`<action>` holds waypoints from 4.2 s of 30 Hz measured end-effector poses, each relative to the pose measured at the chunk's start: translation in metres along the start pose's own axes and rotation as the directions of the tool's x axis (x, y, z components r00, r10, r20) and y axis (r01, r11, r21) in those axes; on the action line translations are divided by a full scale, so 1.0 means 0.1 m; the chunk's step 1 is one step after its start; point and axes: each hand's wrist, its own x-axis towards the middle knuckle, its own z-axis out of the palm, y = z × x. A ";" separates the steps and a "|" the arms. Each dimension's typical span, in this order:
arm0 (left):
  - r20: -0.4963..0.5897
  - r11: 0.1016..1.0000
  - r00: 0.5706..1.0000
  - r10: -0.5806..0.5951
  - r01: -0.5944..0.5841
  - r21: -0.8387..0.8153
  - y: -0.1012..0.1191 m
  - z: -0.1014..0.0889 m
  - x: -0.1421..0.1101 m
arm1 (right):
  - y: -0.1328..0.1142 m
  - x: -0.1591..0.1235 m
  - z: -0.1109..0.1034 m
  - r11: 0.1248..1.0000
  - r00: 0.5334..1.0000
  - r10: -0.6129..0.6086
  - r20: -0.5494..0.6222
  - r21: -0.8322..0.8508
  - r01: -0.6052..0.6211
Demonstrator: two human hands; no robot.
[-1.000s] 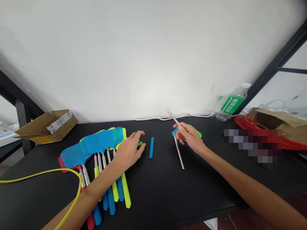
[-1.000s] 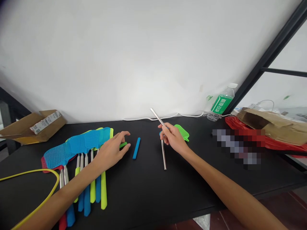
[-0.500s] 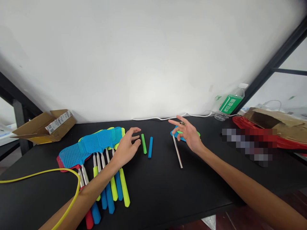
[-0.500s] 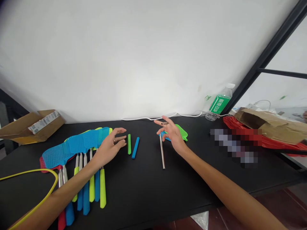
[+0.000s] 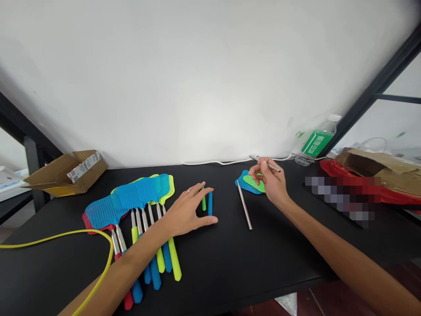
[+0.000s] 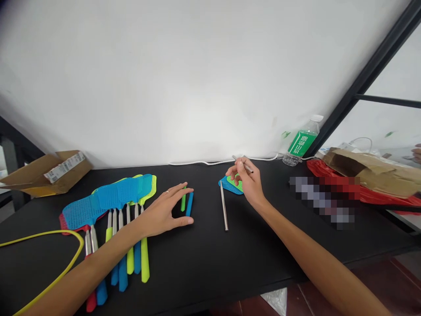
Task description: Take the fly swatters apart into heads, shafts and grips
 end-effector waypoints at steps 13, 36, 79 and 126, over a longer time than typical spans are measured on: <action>-0.028 0.998 0.998 0.065 -0.064 0.015 -0.04 0.02 0.02 | -0.07 0.02 -0.08 0.923 0.995 0.080 -0.052 -0.372 -0.094; -0.395 0.962 0.918 0.049 -0.150 -0.229 0.04 -0.08 0.02 | 0.13 -0.23 0.13 0.716 0.826 0.287 0.486 -0.681 0.153; -0.187 0.986 0.982 0.011 -0.041 -0.161 -0.04 0.00 0.07 | 0.09 -0.14 0.05 0.631 0.919 0.065 0.389 -0.730 0.264; -0.128 0.992 0.990 0.062 -0.076 -0.104 -0.04 0.02 0.07 | -0.10 -0.49 0.41 0.450 0.833 0.345 0.432 -0.855 0.257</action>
